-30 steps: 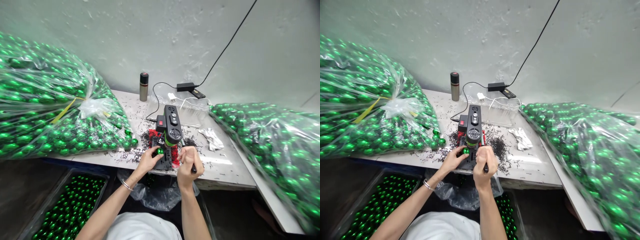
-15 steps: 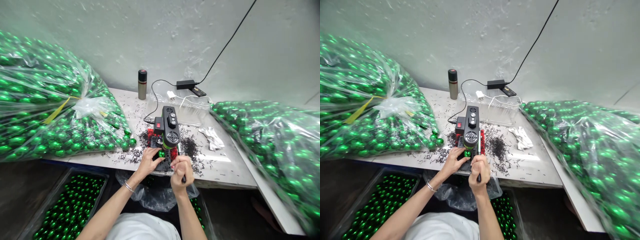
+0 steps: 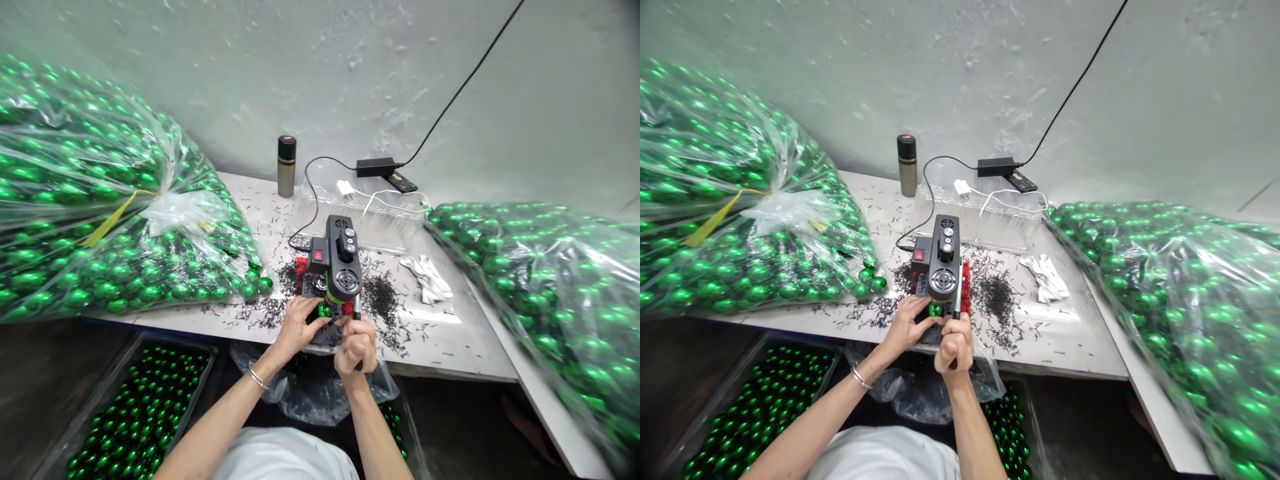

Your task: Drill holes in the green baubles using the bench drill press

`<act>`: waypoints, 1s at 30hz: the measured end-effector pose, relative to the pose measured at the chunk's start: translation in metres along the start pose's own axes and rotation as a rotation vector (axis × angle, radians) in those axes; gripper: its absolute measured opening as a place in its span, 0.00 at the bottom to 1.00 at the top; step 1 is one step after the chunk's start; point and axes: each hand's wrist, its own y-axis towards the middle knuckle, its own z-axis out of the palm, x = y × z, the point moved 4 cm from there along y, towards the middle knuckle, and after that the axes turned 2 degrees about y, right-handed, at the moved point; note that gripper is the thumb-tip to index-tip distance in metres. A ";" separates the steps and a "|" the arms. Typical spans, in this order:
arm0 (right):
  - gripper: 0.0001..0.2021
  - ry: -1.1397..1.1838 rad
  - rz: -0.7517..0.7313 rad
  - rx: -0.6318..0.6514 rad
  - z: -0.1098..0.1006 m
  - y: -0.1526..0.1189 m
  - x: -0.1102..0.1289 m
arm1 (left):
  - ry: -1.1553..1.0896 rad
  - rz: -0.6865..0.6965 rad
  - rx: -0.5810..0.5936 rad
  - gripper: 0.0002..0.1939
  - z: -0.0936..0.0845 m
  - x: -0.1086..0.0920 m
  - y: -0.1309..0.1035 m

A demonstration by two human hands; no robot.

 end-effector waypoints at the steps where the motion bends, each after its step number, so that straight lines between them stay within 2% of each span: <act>1: 0.17 -0.008 -0.015 0.005 0.000 -0.001 -0.001 | -0.001 0.000 0.001 0.16 0.000 0.000 0.000; 6: 0.15 -0.043 -0.103 0.105 0.000 0.002 0.001 | -0.008 -0.001 0.001 0.16 0.000 0.000 0.003; 10: 0.17 -0.016 0.048 0.026 -0.006 0.028 0.016 | -0.019 0.005 -0.005 0.16 -0.001 -0.001 0.004; 14: 0.16 -0.032 0.240 0.021 -0.007 0.060 0.036 | -0.012 0.088 -0.033 0.19 -0.006 -0.007 -0.023; 17: 0.17 -0.048 0.267 -0.006 -0.006 0.067 0.043 | 0.023 0.160 -0.029 0.31 -0.014 -0.010 -0.047; 19: 0.17 -0.040 0.262 -0.043 -0.005 0.062 0.042 | 0.048 0.149 -0.063 0.33 -0.027 -0.007 -0.049; 21: 0.18 -0.018 0.263 -0.068 -0.004 0.055 0.038 | 0.072 0.069 -0.155 0.23 -0.050 0.002 -0.035; 23: 0.17 -0.001 0.259 -0.078 -0.003 0.049 0.034 | 0.085 -0.069 -0.258 0.15 -0.079 0.015 -0.008; 25: 0.17 -0.006 0.251 -0.074 -0.002 0.047 0.032 | 0.073 -0.213 -0.287 0.10 -0.104 0.031 0.021; 26: 0.17 -0.007 0.246 -0.073 -0.002 0.046 0.031 | 0.069 -0.242 -0.292 0.08 -0.115 0.037 0.036; 28: 0.18 0.004 0.236 -0.083 -0.002 0.046 0.032 | 0.053 -0.277 -0.279 0.04 -0.128 0.048 0.058; 30: 0.18 0.018 0.235 -0.098 -0.002 0.046 0.032 | 0.028 -0.298 -0.255 0.09 -0.132 0.056 0.073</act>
